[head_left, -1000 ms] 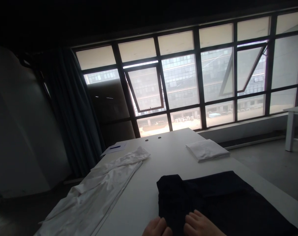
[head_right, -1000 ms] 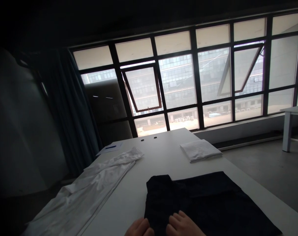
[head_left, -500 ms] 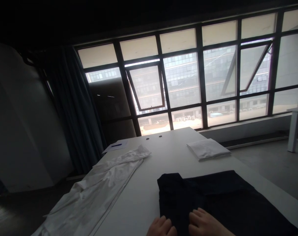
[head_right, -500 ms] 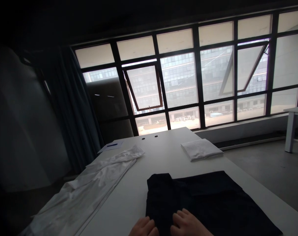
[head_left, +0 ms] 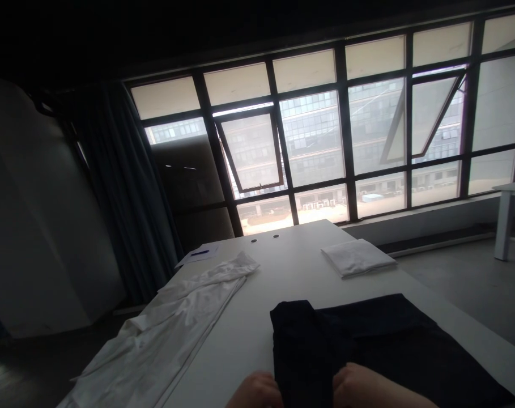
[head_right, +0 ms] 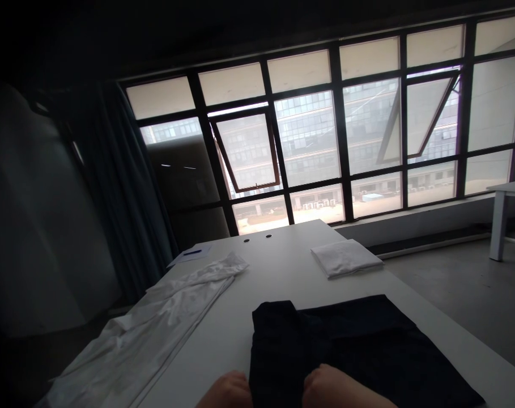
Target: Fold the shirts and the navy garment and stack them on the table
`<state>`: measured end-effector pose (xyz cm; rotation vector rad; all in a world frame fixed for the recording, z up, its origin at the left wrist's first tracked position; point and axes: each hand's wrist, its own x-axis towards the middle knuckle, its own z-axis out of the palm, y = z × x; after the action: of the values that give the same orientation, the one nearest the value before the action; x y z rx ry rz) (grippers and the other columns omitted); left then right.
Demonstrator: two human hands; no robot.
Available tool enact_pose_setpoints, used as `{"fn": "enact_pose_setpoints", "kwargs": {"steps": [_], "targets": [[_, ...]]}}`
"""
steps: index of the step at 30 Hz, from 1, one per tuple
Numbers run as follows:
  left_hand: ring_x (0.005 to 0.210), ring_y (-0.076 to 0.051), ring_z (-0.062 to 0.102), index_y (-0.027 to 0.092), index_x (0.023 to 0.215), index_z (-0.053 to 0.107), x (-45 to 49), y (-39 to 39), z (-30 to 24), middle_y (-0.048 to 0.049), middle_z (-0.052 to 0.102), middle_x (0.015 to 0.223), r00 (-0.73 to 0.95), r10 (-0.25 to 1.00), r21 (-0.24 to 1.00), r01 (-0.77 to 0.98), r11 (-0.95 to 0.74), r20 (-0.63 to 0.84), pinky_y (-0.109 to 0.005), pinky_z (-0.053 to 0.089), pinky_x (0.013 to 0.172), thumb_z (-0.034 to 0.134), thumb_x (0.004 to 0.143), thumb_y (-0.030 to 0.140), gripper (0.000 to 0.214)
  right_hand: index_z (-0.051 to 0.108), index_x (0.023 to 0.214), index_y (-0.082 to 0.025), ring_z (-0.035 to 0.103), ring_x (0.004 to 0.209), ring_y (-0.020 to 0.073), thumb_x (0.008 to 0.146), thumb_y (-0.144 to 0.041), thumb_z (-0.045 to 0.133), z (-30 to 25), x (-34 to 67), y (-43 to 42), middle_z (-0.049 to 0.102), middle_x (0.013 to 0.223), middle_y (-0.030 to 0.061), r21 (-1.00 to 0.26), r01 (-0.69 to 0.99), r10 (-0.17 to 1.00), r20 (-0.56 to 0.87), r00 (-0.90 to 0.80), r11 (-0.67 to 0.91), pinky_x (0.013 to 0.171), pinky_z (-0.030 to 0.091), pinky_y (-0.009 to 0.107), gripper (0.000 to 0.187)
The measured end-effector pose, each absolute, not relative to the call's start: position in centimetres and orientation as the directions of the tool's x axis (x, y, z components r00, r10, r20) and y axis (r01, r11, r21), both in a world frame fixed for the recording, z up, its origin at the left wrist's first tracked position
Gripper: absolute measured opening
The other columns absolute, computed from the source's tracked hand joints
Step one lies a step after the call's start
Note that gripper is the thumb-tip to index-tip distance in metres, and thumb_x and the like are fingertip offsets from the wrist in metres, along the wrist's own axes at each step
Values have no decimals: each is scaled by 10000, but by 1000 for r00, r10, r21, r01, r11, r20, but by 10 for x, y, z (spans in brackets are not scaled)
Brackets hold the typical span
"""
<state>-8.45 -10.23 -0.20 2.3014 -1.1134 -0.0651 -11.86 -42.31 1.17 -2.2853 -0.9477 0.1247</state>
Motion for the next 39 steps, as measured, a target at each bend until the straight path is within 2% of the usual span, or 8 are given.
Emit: {"fn": "enact_pose_setpoints", "kwargs": {"steps": [4,8,10,15,23,31,35,39], "targets": [[835,-217,625,235,896,727,-62,-110,31,-55,725,902,893,-386,740,-420,-526,232,-282,418,710,606,940,489,285,784,958,-279,669,806,208,849,-310,595,44,-80,-427,751,910,30,-737,451,469,205,859,-504,710,511,293,220],[1036,-283,621,204,1032,699,-5,-124,21,-101,714,1090,976,-110,929,-214,-303,188,-339,438,889,694,821,561,414,756,984,-208,671,901,251,802,-333,609,39,-5,-420,749,984,77,-817,303,229,214,949,-491,849,520,375,266],[1055,-300,622,186,1036,691,21,-132,8,-115,714,1088,983,-98,946,-179,-271,157,-364,434,936,706,783,590,477,735,1096,-181,679,974,270,815,-358,600,28,25,-414,749,1089,109,-843,241,193,167,967,-480,896,521,404,359],[871,-256,607,186,883,672,50,-143,-12,-60,694,863,977,-145,948,-191,-255,158,-330,436,827,658,815,650,468,673,1272,-163,692,1043,236,870,-386,572,4,58,-403,751,1163,99,-883,174,244,70,967,-436,913,529,357,471],[866,-212,572,184,895,667,48,-130,-12,-29,664,869,943,-250,932,-279,-231,220,-292,429,844,619,863,698,518,772,942,-189,690,903,252,802,-447,713,0,63,-394,778,929,58,-853,170,306,13,952,-493,812,506,354,300],[928,-244,635,167,1012,701,53,-130,-18,-78,727,962,936,-277,894,-304,-330,216,-314,466,841,564,911,652,514,739,1023,-179,680,924,222,877,-439,631,5,63,-393,766,990,65,-821,151,182,59,982,-551,783,497,298,317],[1027,-258,656,174,1080,700,57,-130,-19,-96,748,1068,939,-272,859,-312,-406,212,-319,475,911,523,910,645,531,758,980,-175,696,953,222,873,-352,636,0,60,-394,770,1029,88,-748,95,109,29,994,-657,798,487,284,240],[959,-239,669,187,1041,697,59,-136,-22,-80,757,1017,955,-234,786,-283,-550,180,-302,477,849,436,954,598,495,758,944,-175,704,949,242,936,-380,588,-5,51,-395,773,996,110,-624,70,71,23,997,-778,812,476,307,267]]}}
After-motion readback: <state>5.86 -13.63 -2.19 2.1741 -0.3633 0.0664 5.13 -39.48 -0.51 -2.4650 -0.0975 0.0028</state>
